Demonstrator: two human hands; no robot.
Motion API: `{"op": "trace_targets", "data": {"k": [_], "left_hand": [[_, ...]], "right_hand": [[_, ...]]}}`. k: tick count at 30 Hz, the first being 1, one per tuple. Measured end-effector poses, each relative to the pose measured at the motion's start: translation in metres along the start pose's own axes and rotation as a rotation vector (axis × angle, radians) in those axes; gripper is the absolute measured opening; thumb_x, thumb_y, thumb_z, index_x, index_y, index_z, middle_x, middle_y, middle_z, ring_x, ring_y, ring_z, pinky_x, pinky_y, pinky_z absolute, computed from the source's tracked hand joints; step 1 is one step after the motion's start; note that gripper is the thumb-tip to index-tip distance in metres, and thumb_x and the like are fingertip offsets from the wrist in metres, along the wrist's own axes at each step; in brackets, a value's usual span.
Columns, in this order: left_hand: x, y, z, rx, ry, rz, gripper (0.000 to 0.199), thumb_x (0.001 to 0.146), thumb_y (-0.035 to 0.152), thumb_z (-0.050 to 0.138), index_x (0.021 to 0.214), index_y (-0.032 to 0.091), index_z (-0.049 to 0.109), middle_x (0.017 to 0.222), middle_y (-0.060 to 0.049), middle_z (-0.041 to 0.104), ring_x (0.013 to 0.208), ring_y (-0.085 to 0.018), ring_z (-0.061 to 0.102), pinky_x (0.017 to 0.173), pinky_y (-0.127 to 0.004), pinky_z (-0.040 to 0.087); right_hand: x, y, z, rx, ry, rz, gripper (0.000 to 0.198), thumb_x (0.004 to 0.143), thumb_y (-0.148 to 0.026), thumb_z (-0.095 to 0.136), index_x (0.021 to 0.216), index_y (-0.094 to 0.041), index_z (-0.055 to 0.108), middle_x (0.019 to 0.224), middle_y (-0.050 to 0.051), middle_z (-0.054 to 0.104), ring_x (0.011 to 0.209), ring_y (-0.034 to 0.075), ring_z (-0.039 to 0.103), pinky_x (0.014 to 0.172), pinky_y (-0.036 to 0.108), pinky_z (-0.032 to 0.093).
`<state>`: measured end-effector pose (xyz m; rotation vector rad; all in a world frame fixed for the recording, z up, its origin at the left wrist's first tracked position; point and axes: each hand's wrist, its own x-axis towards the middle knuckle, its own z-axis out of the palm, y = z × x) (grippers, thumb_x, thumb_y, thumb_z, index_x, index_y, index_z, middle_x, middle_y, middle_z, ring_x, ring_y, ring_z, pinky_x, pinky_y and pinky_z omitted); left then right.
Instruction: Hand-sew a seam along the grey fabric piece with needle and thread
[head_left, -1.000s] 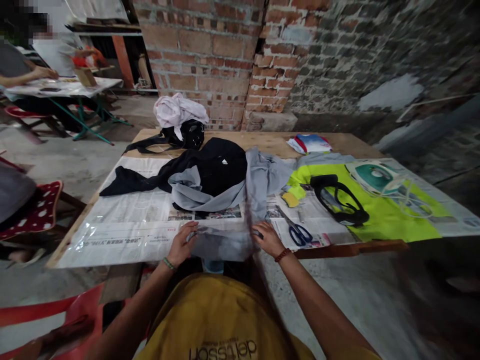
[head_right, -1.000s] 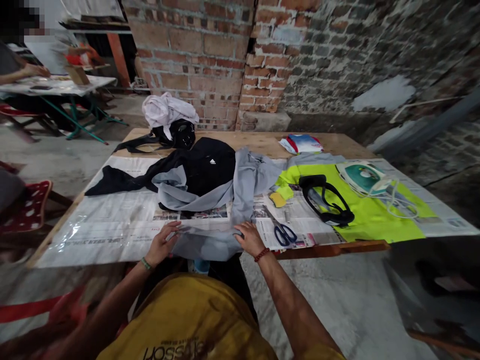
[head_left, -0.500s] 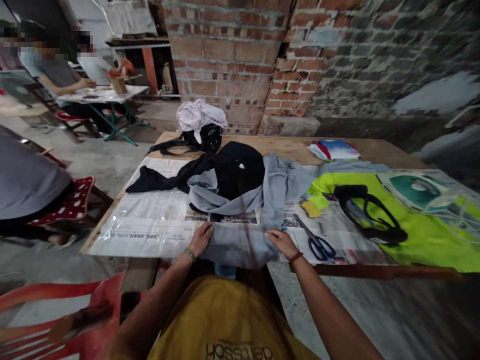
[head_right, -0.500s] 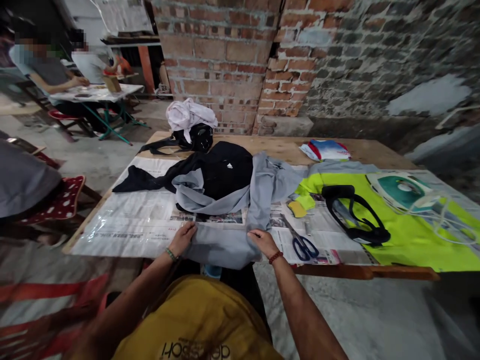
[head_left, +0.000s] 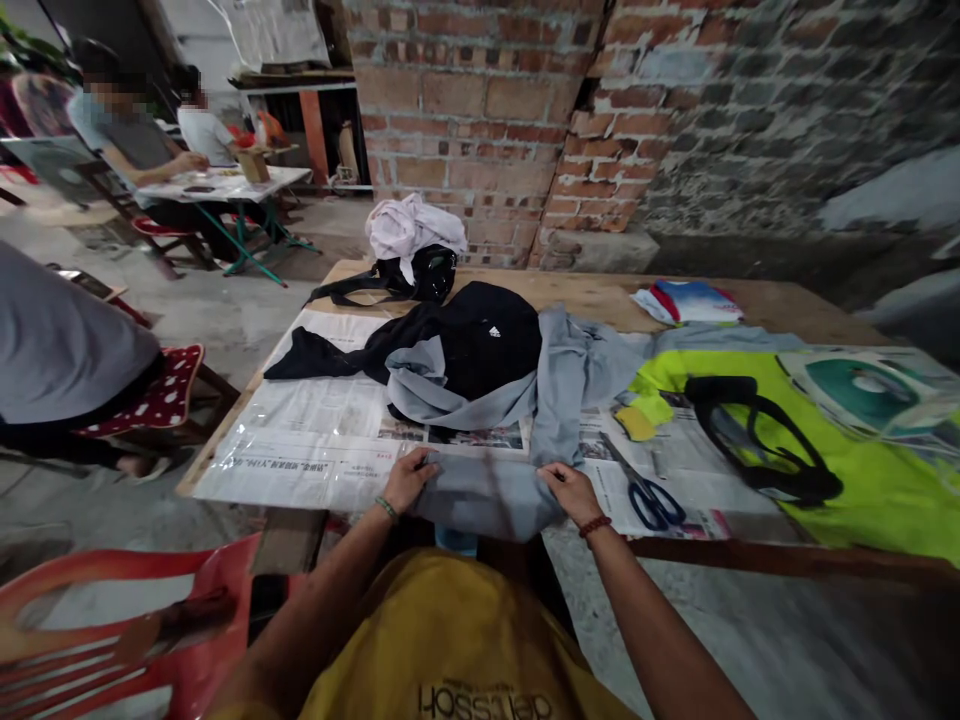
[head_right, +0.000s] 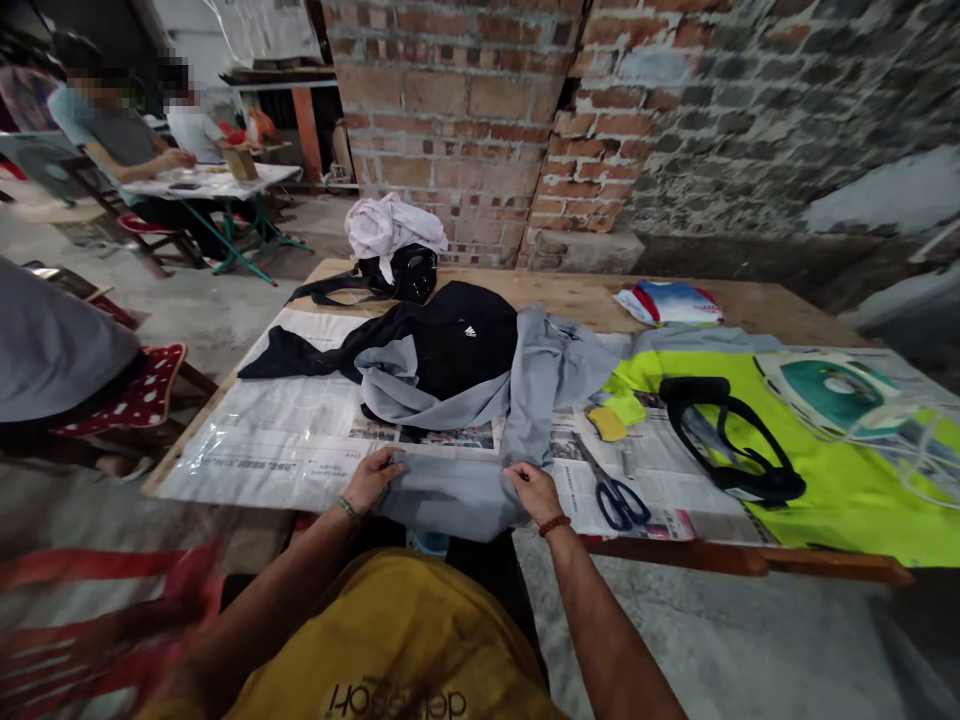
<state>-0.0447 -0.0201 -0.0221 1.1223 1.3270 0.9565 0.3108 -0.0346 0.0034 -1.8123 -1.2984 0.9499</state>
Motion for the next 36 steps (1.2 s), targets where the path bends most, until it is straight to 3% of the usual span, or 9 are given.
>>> {"op": "trace_targets", "data": {"k": [7,9,11,14,19,22,27,33,36], "left_hand": [[-0.001,-0.012,-0.001,0.021,-0.016,0.019,0.029,0.088,0.051,0.090,0.090,0.024,0.080,0.085,-0.003,0.078,0.089,-0.025,0.074,0.082,-0.034,0.062],[-0.001,-0.015,0.000,0.034,-0.008,0.032,0.029,0.090,0.052,0.088,0.091,0.023,0.081,0.086,-0.004,0.079,0.090,-0.026,0.075,0.082,-0.034,0.062],[-0.002,-0.017,0.000,0.041,0.002,0.047,0.027,0.091,0.049,0.086,0.092,0.022,0.082,0.089,-0.005,0.081,0.090,-0.026,0.075,0.084,-0.036,0.063],[-0.003,-0.017,0.000,0.061,0.007,0.071,0.021,0.093,0.042,0.082,0.093,0.021,0.083,0.094,-0.005,0.083,0.094,-0.026,0.077,0.090,-0.037,0.064],[-0.003,-0.013,-0.004,0.103,-0.002,0.099,0.010,0.088,0.028,0.083,0.095,0.021,0.086,0.102,-0.006,0.087,0.106,-0.028,0.080,0.104,-0.039,0.066],[-0.003,-0.013,-0.004,0.099,0.002,0.115,0.010,0.086,0.025,0.085,0.095,0.022,0.087,0.106,-0.008,0.088,0.110,-0.029,0.081,0.108,-0.042,0.066],[-0.003,-0.014,-0.001,0.097,-0.011,0.102,0.008,0.090,0.026,0.085,0.096,0.021,0.084,0.102,-0.008,0.088,0.107,-0.027,0.080,0.107,-0.038,0.064],[-0.004,-0.014,0.001,0.134,0.011,0.049,0.008,0.092,0.024,0.082,0.097,0.019,0.081,0.098,-0.004,0.086,0.102,-0.024,0.078,0.103,-0.035,0.063],[-0.004,-0.016,0.002,0.152,0.022,0.083,0.017,0.090,0.019,0.078,0.106,0.022,0.084,0.110,-0.004,0.088,0.108,-0.024,0.079,0.107,-0.037,0.064]], "right_hand": [[-0.005,-0.008,0.021,-0.131,0.352,-0.474,0.034,0.095,-0.050,0.065,0.090,-0.023,0.083,0.101,0.015,0.084,0.098,0.028,0.077,0.096,0.041,0.066],[-0.015,-0.018,0.045,-0.111,0.262,-0.576,0.031,0.102,-0.042,0.060,0.095,-0.022,0.084,0.101,0.014,0.084,0.098,0.026,0.078,0.094,0.037,0.065],[-0.026,-0.029,0.076,-0.099,0.064,-0.634,0.025,0.104,-0.034,0.062,0.099,-0.022,0.084,0.099,0.011,0.082,0.093,0.024,0.077,0.088,0.034,0.065],[-0.037,-0.046,0.122,-0.169,-0.127,-0.588,0.012,0.098,-0.030,0.077,0.103,-0.021,0.083,0.100,0.008,0.080,0.087,0.022,0.074,0.087,0.034,0.064],[-0.034,-0.058,0.165,-0.228,-0.114,-0.488,0.013,0.094,-0.031,0.088,0.100,-0.021,0.082,0.102,0.009,0.079,0.092,0.023,0.074,0.090,0.035,0.064],[-0.029,-0.056,0.171,-0.240,-0.101,-0.455,0.003,0.098,-0.024,0.082,0.095,-0.022,0.082,0.100,0.008,0.080,0.094,0.024,0.076,0.092,0.035,0.063],[-0.030,-0.048,0.169,-0.239,-0.123,-0.444,0.016,0.097,-0.012,0.073,0.097,-0.023,0.085,0.104,0.008,0.083,0.099,0.022,0.078,0.096,0.032,0.063],[-0.036,-0.044,0.163,-0.185,-0.106,-0.507,0.016,0.099,-0.013,0.069,0.092,-0.022,0.081,0.097,0.006,0.080,0.093,0.021,0.075,0.092,0.030,0.062],[-0.038,-0.044,0.160,-0.185,-0.117,-0.516,0.018,0.101,-0.013,0.068,0.091,-0.023,0.079,0.096,0.006,0.079,0.092,0.021,0.074,0.091,0.030,0.060]]}}
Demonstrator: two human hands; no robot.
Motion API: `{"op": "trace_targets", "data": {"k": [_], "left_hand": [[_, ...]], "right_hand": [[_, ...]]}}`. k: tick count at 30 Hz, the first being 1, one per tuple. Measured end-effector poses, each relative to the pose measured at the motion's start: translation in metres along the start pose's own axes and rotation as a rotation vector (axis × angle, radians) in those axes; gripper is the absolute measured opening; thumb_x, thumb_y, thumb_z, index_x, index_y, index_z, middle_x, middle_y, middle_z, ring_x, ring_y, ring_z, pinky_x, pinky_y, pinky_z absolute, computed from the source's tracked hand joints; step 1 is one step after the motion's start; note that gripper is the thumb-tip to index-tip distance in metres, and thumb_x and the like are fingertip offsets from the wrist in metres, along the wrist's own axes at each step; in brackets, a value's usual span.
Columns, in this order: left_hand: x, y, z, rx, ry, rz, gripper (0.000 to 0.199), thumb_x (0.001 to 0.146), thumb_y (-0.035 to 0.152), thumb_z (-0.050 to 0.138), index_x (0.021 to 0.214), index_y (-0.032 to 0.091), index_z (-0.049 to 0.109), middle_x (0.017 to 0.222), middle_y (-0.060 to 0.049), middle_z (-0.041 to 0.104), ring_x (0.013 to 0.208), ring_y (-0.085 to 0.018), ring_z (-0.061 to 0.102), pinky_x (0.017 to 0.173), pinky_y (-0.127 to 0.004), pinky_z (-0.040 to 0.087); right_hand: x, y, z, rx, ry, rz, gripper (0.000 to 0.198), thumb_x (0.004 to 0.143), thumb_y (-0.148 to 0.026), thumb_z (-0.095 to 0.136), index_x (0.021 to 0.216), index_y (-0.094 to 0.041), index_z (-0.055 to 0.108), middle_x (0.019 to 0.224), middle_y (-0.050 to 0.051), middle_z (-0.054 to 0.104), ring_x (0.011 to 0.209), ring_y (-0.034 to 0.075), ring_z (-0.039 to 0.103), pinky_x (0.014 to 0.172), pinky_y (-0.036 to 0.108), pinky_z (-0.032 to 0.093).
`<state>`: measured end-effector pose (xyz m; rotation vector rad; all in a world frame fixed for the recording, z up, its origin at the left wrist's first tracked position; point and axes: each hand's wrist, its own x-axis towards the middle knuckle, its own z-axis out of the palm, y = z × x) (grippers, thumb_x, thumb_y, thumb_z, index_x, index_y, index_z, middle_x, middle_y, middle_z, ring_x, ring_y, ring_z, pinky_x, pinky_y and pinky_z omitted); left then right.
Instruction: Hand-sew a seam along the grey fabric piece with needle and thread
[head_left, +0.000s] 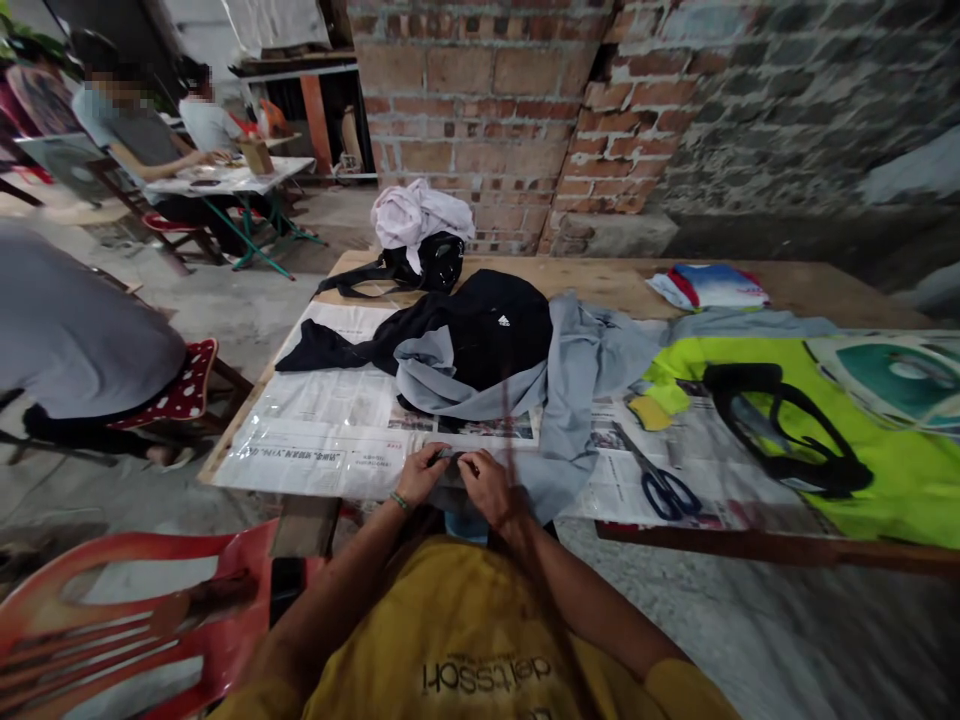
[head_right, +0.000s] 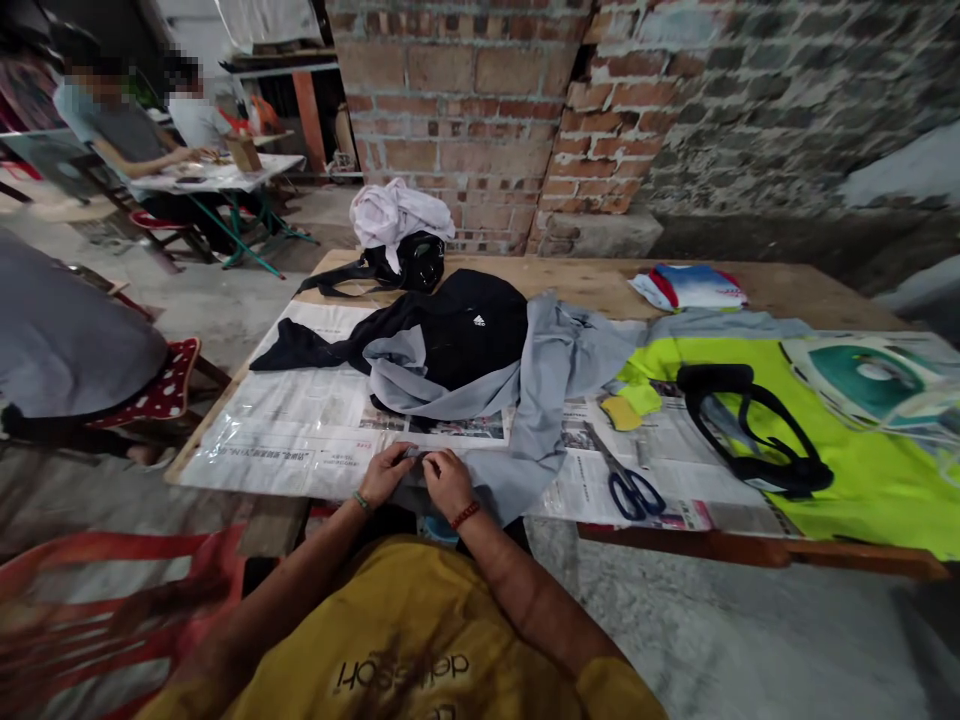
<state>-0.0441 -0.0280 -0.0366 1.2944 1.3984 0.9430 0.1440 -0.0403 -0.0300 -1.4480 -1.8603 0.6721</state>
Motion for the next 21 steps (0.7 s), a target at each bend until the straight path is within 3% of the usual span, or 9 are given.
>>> {"op": "trace_targets", "data": {"k": [4,11,17,21], "left_hand": [[-0.001,-0.004,0.001,0.015,-0.005,0.103,0.038,0.088,0.013,0.079,0.124,0.023,0.086,0.136,-0.009,0.086,0.121,-0.028,0.080,0.116,-0.044,0.063],[0.000,-0.011,0.003,0.088,-0.085,0.194,0.026,0.094,0.018,0.078,0.117,0.023,0.088,0.115,-0.010,0.088,0.113,-0.030,0.081,0.113,-0.046,0.066],[-0.006,-0.009,0.006,0.125,-0.031,0.266,0.042,0.093,0.011,0.072,0.133,0.021,0.081,0.134,-0.013,0.082,0.128,-0.030,0.075,0.122,-0.048,0.061],[-0.009,-0.008,0.005,0.169,-0.037,0.390,0.036,0.097,0.010,0.069,0.128,0.021,0.083,0.142,-0.017,0.075,0.136,-0.032,0.072,0.123,-0.050,0.061]], "right_hand": [[-0.004,-0.004,-0.003,-0.047,-0.076,0.012,0.019,0.101,-0.010,0.067,0.092,-0.022,0.078,0.100,0.007,0.080,0.096,0.021,0.074,0.092,0.031,0.058],[-0.013,-0.007,-0.008,-0.073,-0.114,0.008,0.017,0.103,-0.012,0.070,0.090,-0.022,0.076,0.097,0.006,0.078,0.095,0.022,0.073,0.093,0.032,0.055],[-0.015,-0.002,-0.009,-0.090,-0.102,0.014,0.016,0.103,-0.015,0.069,0.092,-0.022,0.078,0.098,0.007,0.081,0.096,0.022,0.074,0.094,0.032,0.056],[-0.016,-0.002,-0.009,-0.083,-0.069,0.013,0.016,0.103,-0.018,0.069,0.090,-0.023,0.077,0.096,0.007,0.080,0.094,0.022,0.073,0.091,0.032,0.056]]}}
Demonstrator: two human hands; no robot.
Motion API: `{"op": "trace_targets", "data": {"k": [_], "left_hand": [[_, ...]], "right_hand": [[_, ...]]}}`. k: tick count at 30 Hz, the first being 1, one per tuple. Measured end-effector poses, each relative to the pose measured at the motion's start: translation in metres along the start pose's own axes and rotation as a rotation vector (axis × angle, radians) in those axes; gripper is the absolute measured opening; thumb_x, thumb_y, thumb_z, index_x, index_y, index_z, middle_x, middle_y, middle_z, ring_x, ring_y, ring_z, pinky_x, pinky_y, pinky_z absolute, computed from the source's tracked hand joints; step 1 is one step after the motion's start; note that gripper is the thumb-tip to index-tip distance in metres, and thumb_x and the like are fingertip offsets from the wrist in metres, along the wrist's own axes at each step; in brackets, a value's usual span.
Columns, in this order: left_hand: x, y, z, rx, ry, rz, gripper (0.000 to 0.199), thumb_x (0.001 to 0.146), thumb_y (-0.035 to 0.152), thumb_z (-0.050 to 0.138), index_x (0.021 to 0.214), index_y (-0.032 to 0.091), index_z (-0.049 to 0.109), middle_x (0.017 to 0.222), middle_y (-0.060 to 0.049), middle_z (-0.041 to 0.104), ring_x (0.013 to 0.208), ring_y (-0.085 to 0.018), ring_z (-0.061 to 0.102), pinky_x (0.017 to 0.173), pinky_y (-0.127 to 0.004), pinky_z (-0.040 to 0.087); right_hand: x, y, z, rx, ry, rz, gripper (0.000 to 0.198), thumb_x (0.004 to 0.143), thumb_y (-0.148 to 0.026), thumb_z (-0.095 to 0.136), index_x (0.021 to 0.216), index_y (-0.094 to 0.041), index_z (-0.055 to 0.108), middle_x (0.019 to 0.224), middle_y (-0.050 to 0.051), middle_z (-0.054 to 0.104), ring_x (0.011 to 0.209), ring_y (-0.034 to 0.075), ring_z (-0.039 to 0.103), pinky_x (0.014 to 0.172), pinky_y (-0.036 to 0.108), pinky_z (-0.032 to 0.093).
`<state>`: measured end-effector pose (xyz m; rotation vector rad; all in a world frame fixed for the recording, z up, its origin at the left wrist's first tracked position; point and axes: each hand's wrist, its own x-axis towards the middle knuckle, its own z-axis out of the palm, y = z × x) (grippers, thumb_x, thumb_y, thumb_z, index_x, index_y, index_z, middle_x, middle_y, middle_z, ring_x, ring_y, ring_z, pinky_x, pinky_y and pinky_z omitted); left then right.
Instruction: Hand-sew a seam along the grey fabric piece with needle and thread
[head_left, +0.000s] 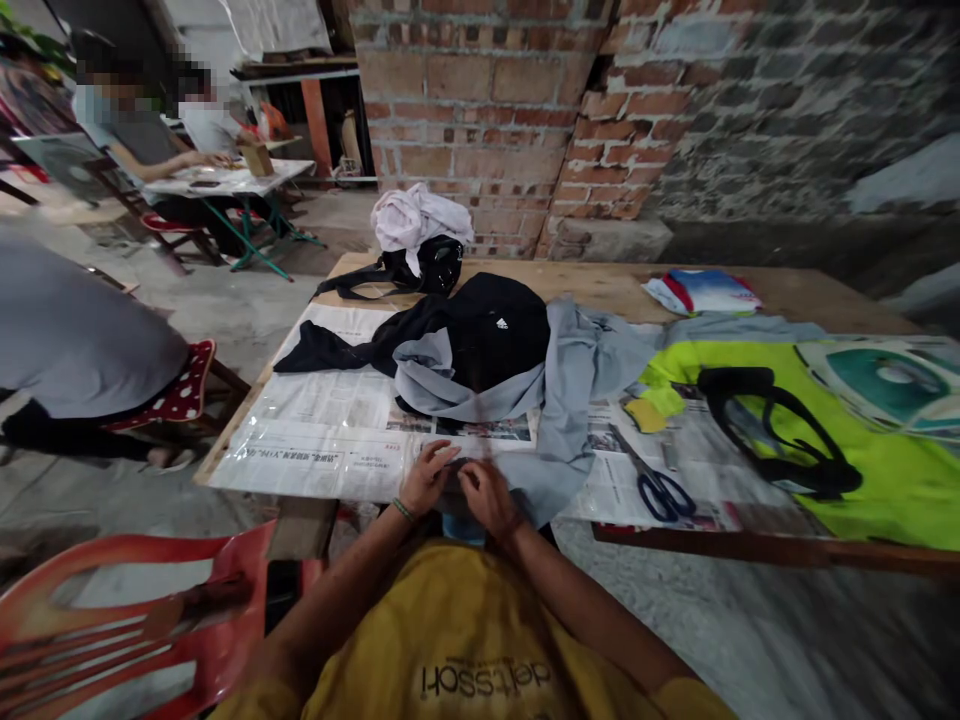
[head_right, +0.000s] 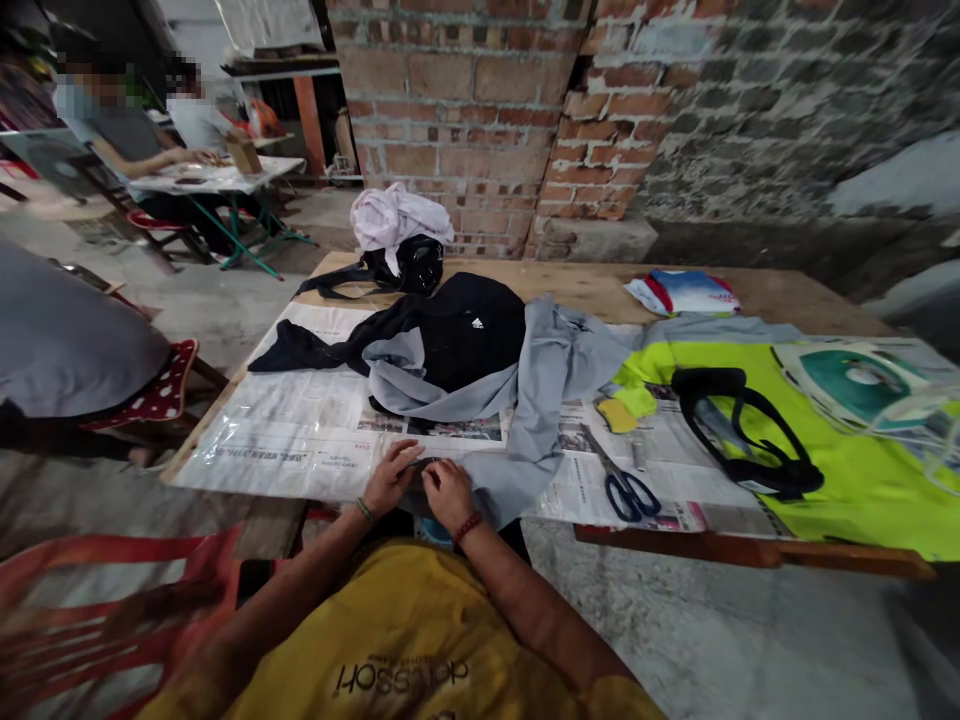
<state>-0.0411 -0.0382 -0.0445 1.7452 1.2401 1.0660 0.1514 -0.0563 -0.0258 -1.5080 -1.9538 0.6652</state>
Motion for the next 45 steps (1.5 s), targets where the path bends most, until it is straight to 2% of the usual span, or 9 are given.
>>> {"op": "trace_targets", "data": {"k": [4,8,16,18,24,28,33,39,45], "left_hand": [[0.000,-0.004,0.001,0.004,-0.028,0.020,0.024,0.100,0.013,0.068,0.113,0.023,0.085,0.136,-0.015,0.077,0.126,-0.031,0.076,0.113,-0.051,0.067],[0.001,-0.006,0.003,-0.014,-0.029,-0.013,0.012,0.099,0.017,0.075,0.101,0.022,0.085,0.123,-0.014,0.081,0.119,-0.031,0.077,0.113,-0.051,0.068],[0.001,-0.002,0.005,-0.038,-0.057,-0.089,0.018,0.097,0.013,0.071,0.092,0.022,0.086,0.108,-0.012,0.084,0.109,-0.028,0.078,0.109,-0.045,0.068],[0.001,-0.002,0.004,-0.040,-0.068,-0.073,0.019,0.096,0.013,0.070,0.092,0.022,0.085,0.110,-0.012,0.084,0.108,-0.028,0.078,0.108,-0.046,0.068],[0.003,0.001,0.003,-0.022,-0.053,-0.094,0.009,0.096,0.020,0.075,0.094,0.024,0.083,0.105,-0.010,0.082,0.104,-0.027,0.079,0.103,-0.045,0.070],[0.004,0.003,0.004,-0.058,-0.035,-0.100,0.012,0.096,0.017,0.074,0.092,0.024,0.084,0.104,-0.011,0.083,0.106,-0.029,0.078,0.105,-0.045,0.069],[0.004,0.003,0.006,-0.065,-0.039,-0.119,0.014,0.095,0.013,0.073,0.092,0.022,0.083,0.106,-0.012,0.082,0.108,-0.030,0.078,0.107,-0.046,0.067],[0.003,-0.001,0.004,-0.018,-0.058,-0.120,0.021,0.093,0.009,0.068,0.097,0.022,0.084,0.110,-0.011,0.083,0.110,-0.029,0.078,0.109,-0.045,0.066],[0.002,-0.013,0.004,0.014,-0.053,-0.073,0.029,0.093,0.005,0.065,0.103,0.021,0.087,0.109,-0.010,0.086,0.108,-0.027,0.079,0.106,-0.042,0.068]], "right_hand": [[-0.003,-0.001,0.000,-0.003,0.030,0.016,0.016,0.104,-0.020,0.069,0.090,-0.023,0.076,0.095,0.006,0.080,0.092,0.021,0.073,0.088,0.031,0.056],[-0.003,0.000,0.000,-0.007,0.024,0.001,0.018,0.105,-0.020,0.069,0.088,-0.024,0.075,0.093,0.005,0.079,0.090,0.021,0.073,0.087,0.031,0.055],[-0.004,-0.005,-0.004,-0.025,-0.029,0.008,0.014,0.103,-0.022,0.074,0.089,-0.023,0.077,0.094,0.006,0.079,0.092,0.021,0.073,0.090,0.031,0.056],[-0.005,-0.008,-0.006,-0.041,-0.044,0.027,0.008,0.100,-0.026,0.081,0.094,-0.023,0.079,0.098,0.007,0.081,0.095,0.022,0.075,0.092,0.031,0.057],[0.000,-0.013,-0.006,-0.085,-0.096,0.061,0.017,0.098,-0.035,0.091,0.094,-0.022,0.080,0.101,0.009,0.083,0.100,0.025,0.077,0.093,0.033,0.058],[0.001,-0.008,-0.003,-0.066,-0.117,0.020,0.008,0.101,-0.025,0.084,0.094,-0.023,0.081,0.099,0.007,0.083,0.097,0.022,0.077,0.092,0.032,0.058],[-0.002,-0.002,-0.004,-0.011,-0.067,0.004,0.016,0.105,-0.018,0.072,0.092,-0.023,0.080,0.097,0.005,0.082,0.095,0.020,0.077,0.091,0.030,0.058],[-0.003,-0.008,-0.012,0.186,0.047,0.020,0.025,0.109,-0.031,0.062,0.091,-0.025,0.078,0.099,0.007,0.081,0.096,0.023,0.076,0.093,0.032,0.061],[-0.001,-0.017,-0.016,0.310,0.021,0.058,0.030,0.106,-0.038,0.057,0.083,-0.025,0.070,0.086,0.006,0.074,0.086,0.022,0.072,0.086,0.031,0.062]]}}
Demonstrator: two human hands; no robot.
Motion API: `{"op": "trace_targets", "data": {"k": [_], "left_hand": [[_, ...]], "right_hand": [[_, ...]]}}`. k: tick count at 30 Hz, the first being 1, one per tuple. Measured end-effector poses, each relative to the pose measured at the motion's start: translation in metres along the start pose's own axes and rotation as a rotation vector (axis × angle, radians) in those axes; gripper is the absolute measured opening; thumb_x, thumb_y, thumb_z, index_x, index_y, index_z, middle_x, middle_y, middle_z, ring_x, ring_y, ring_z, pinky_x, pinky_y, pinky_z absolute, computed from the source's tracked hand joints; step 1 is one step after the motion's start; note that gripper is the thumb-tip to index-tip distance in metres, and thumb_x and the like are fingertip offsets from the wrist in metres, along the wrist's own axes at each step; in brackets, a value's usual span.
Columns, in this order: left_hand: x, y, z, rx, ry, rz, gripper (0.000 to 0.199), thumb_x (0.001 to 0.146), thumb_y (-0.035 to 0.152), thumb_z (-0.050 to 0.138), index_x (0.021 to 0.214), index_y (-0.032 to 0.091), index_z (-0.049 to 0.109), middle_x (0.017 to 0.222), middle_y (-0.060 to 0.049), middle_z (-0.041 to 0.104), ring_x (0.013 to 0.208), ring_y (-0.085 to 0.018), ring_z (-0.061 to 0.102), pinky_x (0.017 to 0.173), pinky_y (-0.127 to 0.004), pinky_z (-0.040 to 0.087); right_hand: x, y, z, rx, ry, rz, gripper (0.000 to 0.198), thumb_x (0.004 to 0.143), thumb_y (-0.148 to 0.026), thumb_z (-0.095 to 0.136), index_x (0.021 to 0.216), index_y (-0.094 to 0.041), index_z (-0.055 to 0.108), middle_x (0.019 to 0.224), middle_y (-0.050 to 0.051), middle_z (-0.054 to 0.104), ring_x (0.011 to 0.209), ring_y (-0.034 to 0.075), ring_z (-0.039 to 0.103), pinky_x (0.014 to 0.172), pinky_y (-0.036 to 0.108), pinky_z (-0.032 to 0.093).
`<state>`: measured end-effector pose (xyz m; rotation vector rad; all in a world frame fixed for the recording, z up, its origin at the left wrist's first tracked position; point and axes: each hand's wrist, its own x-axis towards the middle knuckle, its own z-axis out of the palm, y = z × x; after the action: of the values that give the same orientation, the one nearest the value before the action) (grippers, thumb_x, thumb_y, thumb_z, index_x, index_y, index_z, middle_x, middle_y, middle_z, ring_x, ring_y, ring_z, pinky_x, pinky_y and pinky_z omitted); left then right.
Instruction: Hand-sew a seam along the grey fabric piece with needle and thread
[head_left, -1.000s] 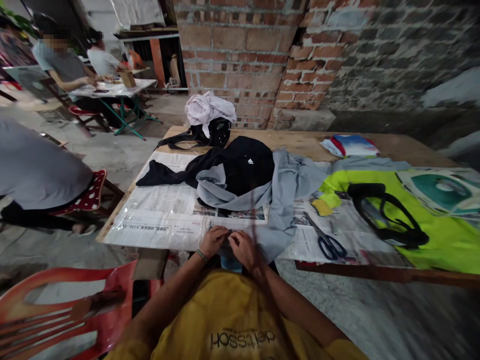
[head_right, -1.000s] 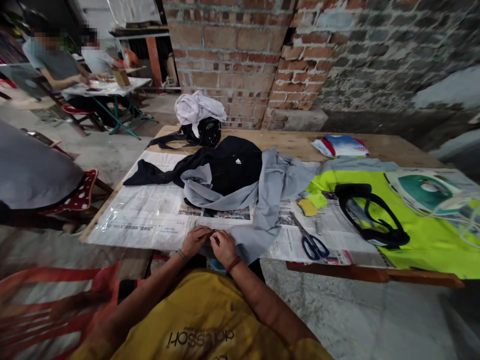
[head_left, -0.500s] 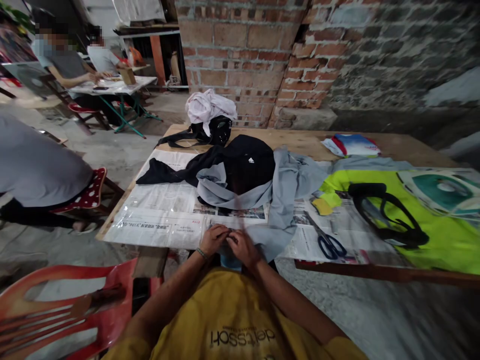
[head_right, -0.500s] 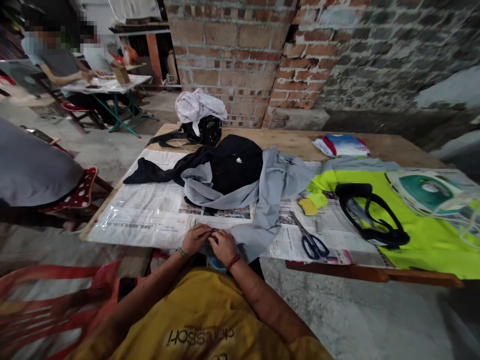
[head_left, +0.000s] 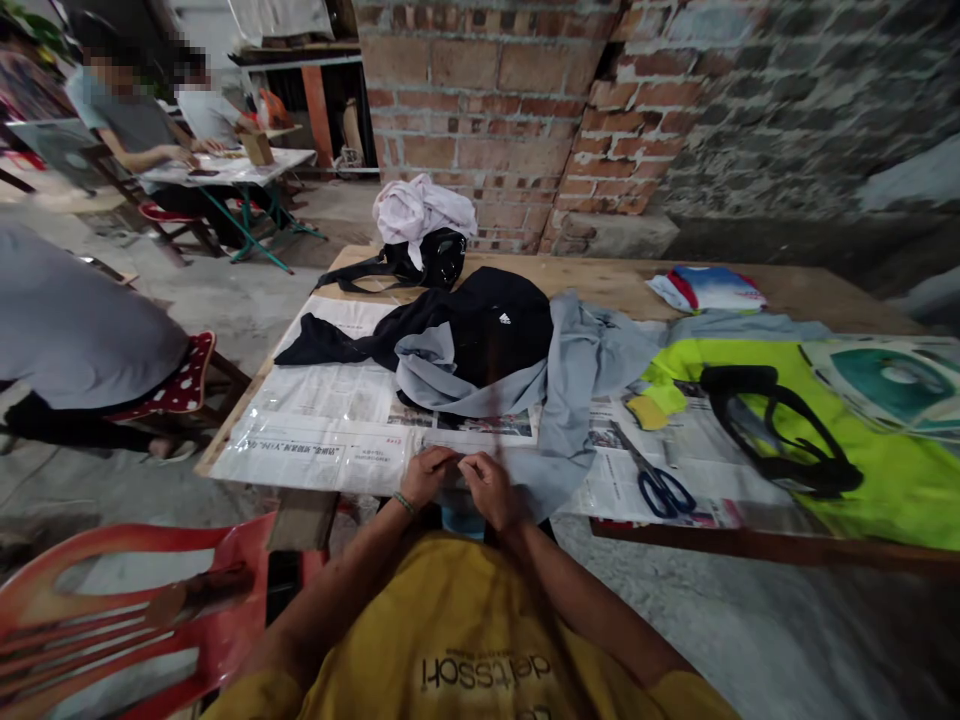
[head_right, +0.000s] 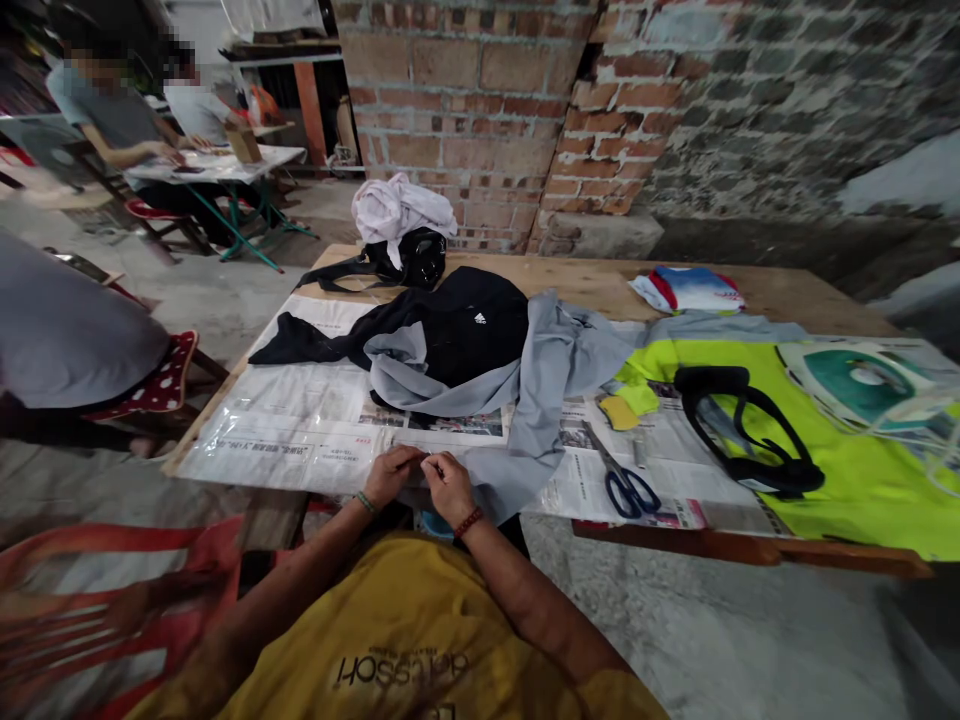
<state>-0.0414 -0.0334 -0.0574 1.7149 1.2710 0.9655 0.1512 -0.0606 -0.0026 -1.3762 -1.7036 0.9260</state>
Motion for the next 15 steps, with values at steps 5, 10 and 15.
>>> {"op": "trace_targets", "data": {"k": [5,10,15], "left_hand": [[0.002,-0.007,0.004,0.012,0.064,0.040,0.028,0.093,0.004,0.068,0.102,0.022,0.088,0.113,-0.008,0.087,0.109,-0.023,0.081,0.106,-0.039,0.069],[0.002,-0.003,0.003,0.046,0.078,0.074,0.022,0.092,0.005,0.073,0.096,0.021,0.089,0.109,-0.008,0.088,0.106,-0.024,0.083,0.100,-0.035,0.071],[0.002,0.005,0.002,0.035,0.072,0.095,0.015,0.096,0.014,0.077,0.095,0.021,0.090,0.105,-0.010,0.090,0.101,-0.025,0.085,0.096,-0.036,0.072]], "right_hand": [[-0.002,-0.001,0.000,0.010,0.021,-0.010,0.034,0.105,-0.045,0.058,0.078,-0.025,0.063,0.080,0.005,0.072,0.081,0.021,0.069,0.082,0.032,0.061],[-0.005,-0.004,-0.003,0.152,0.023,0.061,0.046,0.100,-0.064,0.060,0.075,-0.026,0.060,0.069,0.002,0.065,0.070,0.020,0.062,0.070,0.031,0.056],[-0.009,-0.009,-0.004,0.296,-0.009,0.133,0.055,0.095,-0.077,0.066,0.075,-0.026,0.057,0.063,-0.002,0.057,0.061,0.017,0.054,0.062,0.029,0.051]]}}
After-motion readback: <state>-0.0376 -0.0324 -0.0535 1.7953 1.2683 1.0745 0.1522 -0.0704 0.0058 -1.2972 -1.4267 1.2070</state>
